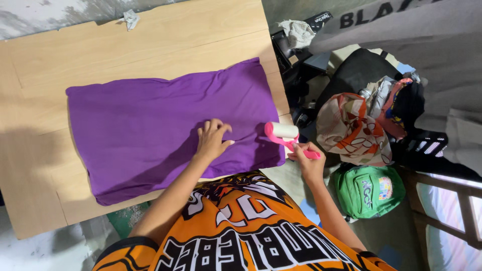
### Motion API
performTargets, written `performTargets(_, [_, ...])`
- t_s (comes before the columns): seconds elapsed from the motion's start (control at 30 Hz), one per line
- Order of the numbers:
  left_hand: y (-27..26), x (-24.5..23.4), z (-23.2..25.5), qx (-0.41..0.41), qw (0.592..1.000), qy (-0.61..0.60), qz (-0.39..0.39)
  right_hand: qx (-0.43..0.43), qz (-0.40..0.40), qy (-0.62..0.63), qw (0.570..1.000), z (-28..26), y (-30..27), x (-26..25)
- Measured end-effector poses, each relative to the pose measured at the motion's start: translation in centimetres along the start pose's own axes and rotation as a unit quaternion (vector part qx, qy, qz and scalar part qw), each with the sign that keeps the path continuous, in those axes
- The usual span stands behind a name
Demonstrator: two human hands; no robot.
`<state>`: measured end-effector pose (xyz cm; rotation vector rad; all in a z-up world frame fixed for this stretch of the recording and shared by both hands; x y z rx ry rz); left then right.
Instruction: The person moves a pedestal fan and handles a gray hoodie before using a lint roller to clean a purple pillowcase spread out on a table. They roll the tool over the fabric surface several times to remove lint.
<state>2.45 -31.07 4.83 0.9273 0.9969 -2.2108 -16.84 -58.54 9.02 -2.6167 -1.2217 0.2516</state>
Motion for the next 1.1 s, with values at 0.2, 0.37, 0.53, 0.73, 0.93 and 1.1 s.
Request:
performTargets(0.2, [0.6, 0.9, -3.0, -0.103, 0.989, 0.084, -0.056, -0.035, -0.05, -0.119, 0.991, -1.0, 1.9, 4.9])
performTargets(0.37, [1.1, 2.6, -3.8, -0.097, 0.987, 0.095, -0.085, -0.05, -0.078, -0.191, 0.977, -4.2, 7.9, 7.3])
performTargets(0.53, [1.6, 2.9, -4.3, -0.099, 0.986, 0.088, -0.102, -0.087, -0.137, -0.189, 0.968, -4.0, 15.2, 10.0])
performTargets(0.73, [1.4, 2.7, -4.0, -0.104, 0.985, 0.092, -0.101, -0.084, -0.164, -0.034, 0.982, -1.5, 22.6, 12.7])
performTargets(0.93, [1.4, 1.9, -4.8, -0.098, 0.991, 0.05, -0.069, -0.15, -0.057, -0.103, 0.982, -4.2, 21.6, 14.3])
performTargets(1.1, [2.2, -1.9, -11.1, -0.139, 0.985, 0.031, 0.093, -0.205, -0.115, -0.212, 0.949, -8.1, 13.0, 13.1])
Point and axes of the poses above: each hand's wrist, its own y-axis towards the middle knuckle, its own x-axis out of the palm, z = x × y, the point moved 6 cm from there along y, towards the middle knuckle, and after that the axes turned 3 degrees about y, right-handed, at the moved point
